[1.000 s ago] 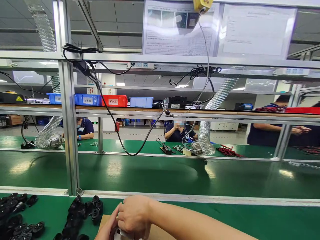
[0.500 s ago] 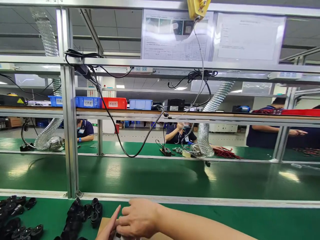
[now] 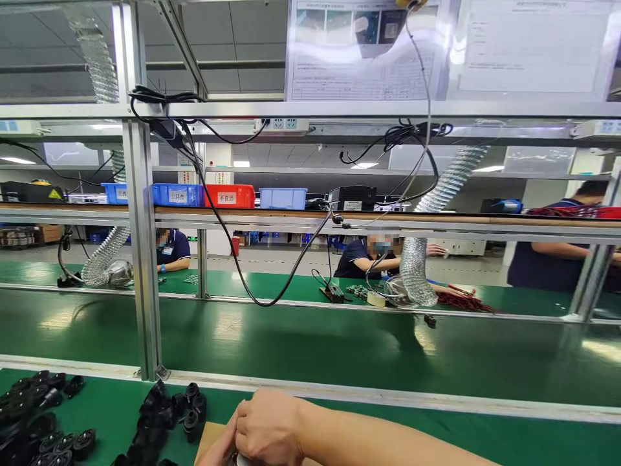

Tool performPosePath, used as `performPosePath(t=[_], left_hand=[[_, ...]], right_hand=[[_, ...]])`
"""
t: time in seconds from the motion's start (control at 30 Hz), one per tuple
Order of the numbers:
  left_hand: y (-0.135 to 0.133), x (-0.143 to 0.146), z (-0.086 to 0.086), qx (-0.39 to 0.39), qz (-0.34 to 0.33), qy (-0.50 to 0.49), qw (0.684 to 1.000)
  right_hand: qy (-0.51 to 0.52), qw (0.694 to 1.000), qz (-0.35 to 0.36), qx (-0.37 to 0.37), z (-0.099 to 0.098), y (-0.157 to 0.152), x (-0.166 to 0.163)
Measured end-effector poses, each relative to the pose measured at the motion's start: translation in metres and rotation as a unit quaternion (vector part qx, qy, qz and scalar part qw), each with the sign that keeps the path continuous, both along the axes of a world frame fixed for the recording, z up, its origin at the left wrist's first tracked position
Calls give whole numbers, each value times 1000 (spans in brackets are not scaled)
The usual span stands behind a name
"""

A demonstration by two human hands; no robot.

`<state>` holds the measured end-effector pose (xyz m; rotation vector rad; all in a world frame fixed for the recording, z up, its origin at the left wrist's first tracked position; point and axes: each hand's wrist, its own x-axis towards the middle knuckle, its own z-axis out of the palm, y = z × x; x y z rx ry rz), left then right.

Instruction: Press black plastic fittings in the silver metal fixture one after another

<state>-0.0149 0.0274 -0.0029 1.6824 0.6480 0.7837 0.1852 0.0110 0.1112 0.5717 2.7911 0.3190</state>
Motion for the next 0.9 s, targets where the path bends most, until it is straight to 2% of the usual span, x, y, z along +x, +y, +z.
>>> performPosePath(t=[0.1, 0.2, 0.27, 0.37, 0.47, 0.57, 0.77, 0.9], left_hand=[[-2, 5, 1, 0, -25, -3, 1000], [-3, 5, 2, 1, -54, -14, 998], [-3, 5, 3, 0, -72, -26, 997], [-3, 3, 3, 0, -83, -34, 996], [-3, 4, 4, 1, -88, -34, 996], [-3, 4, 4, -5, -88, -32, 996], [1, -1, -6, 5, -83, -27, 996], [1, -2, -10, 37, -101, -26, 994]], right_hand=[[27, 992, -118, 36, -9, -15, -4], [33, 980, -186, 60, -10, -29, -9], [42, 975, -203, 75, -9, -35, -8], [71, 975, -191, 94, -10, -38, 0], [94, 980, -164, 58, -13, -34, 6], [96, 980, -168, 34, -18, -30, 7], [138, 953, -270, 10, -27, -42, -2], [153, 919, -363, -21, -22, -54, -14]])
